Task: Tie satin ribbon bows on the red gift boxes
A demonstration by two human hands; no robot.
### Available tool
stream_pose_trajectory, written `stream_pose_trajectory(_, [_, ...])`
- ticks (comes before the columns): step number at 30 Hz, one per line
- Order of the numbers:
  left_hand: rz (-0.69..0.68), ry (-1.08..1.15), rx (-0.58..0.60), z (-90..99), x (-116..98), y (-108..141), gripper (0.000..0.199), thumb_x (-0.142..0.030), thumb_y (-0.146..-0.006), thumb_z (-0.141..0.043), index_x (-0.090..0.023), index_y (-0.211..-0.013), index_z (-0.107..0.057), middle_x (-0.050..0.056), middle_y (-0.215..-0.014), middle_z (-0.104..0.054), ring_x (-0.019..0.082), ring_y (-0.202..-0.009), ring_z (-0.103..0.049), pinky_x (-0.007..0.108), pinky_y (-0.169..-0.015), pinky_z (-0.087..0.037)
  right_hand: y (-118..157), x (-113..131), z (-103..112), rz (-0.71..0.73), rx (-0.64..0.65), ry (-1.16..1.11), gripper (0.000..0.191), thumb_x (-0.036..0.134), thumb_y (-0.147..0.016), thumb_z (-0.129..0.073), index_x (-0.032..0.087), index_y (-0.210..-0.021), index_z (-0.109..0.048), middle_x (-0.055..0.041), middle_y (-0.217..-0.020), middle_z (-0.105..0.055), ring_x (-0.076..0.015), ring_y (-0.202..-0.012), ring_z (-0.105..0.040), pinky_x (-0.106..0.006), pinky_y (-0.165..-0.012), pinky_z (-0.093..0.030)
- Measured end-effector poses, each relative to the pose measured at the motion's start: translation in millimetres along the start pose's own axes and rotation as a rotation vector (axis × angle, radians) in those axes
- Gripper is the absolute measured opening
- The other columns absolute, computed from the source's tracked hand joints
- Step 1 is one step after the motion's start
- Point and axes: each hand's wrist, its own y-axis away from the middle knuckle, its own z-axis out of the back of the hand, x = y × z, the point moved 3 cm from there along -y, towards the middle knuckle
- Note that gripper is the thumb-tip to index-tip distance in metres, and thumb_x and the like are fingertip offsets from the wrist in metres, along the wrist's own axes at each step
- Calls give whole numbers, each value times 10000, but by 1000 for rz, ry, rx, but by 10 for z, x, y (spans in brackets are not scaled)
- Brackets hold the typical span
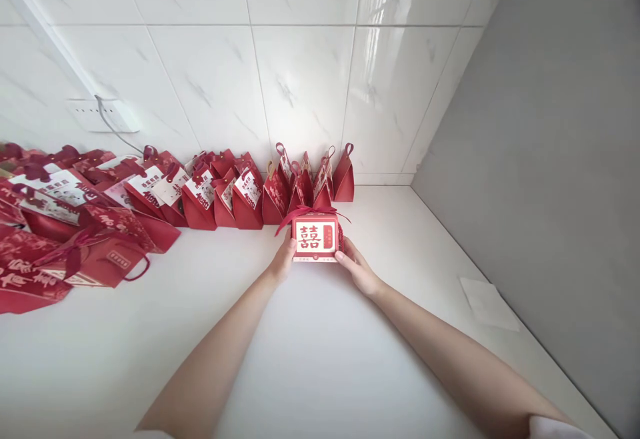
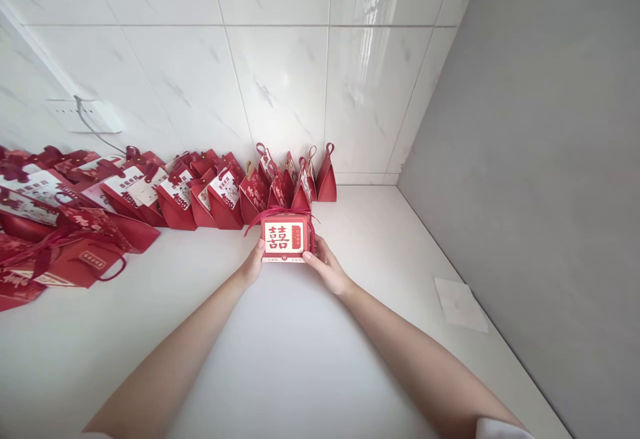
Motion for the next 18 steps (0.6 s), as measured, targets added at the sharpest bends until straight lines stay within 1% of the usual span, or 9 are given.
stream_pose_trajectory(2, [10, -28, 15, 3, 53, 10, 751, -682, -894, -411, -189, -1456, -337, 147, -1428, -511, 331, -1331, -465, 484, -1103, -380, 31, -1, -27, 5, -27, 5, 519, 487, -917, -559, 270, -1376, -451, -61, -1511, -428, -256, -1385, -408, -455, -1163, -317])
stream_pose_trajectory(5, [0, -86, 32, 52, 112, 27, 728, -674, -916, -358, -193, -1461, -330, 144, -1431, -505, 328, -1319, -475, 487, -1101, -376, 54, 6, -62, -3, -65, -6, 554, 503, -921, -552, 285, -1413, -421, -42, -1545, -381, -253, -1424, -349, -463, -1178, -293])
stream_pose_trajectory(7, [3, -147, 49, 83, 145, 34, 746, -685, -901, -381, -196, -1463, -334, 144, -1424, -511, 339, -1317, -472, 495, -1091, -383, 55, 2, -67, -27, -81, -58, 584, 505, -928, -537, 292, -1448, -379, -40, -1548, -378, -255, -1435, -330, -481, -1177, -288])
stream_pose_trajectory(10, [41, -217, 58, 112, 183, 33, 781, -701, -866, -439, -209, -1464, -338, 140, -1406, -526, 355, -1312, -472, 510, -1077, -394, 44, -14, -57, -84, -49, -163, 582, 500, -940, -513, 298, -1463, -359, -51, -1515, -429, -274, -1400, -393, -504, -1143, -339])
stream_pose_trajectory(12, [58, -227, 53, 118, 192, 25, 784, -708, -856, -444, -210, -1454, -352, 141, -1402, -528, 364, -1302, -480, 522, -1071, -396, 39, -18, -40, -99, -25, -196, 585, 482, -935, -529, 305, -1466, -358, -53, -1497, -452, -282, -1373, -430, -510, -1128, -363])
stream_pose_trajectory(15, [51, -240, 59, 107, 175, 7, 777, -713, -850, -440, -206, -1436, -387, 140, -1403, -526, 375, -1303, -475, 535, -1080, -385, 38, -27, -11, -94, -28, -176, 605, 473, -922, -554, 313, -1470, -353, -50, -1486, -466, -285, -1370, -434, -518, -1133, -356])
stream_pose_trajectory(18, [22, -257, 54, 87, 143, -7, 757, -709, -848, -443, -217, -1422, -427, 118, -1420, -514, 369, -1327, -449, 515, -1123, -350, 38, -48, 2, -94, -33, -154, 590, 486, -921, -547, 293, -1453, -380, -57, -1486, -465, -285, -1375, -426, -519, -1139, -344])
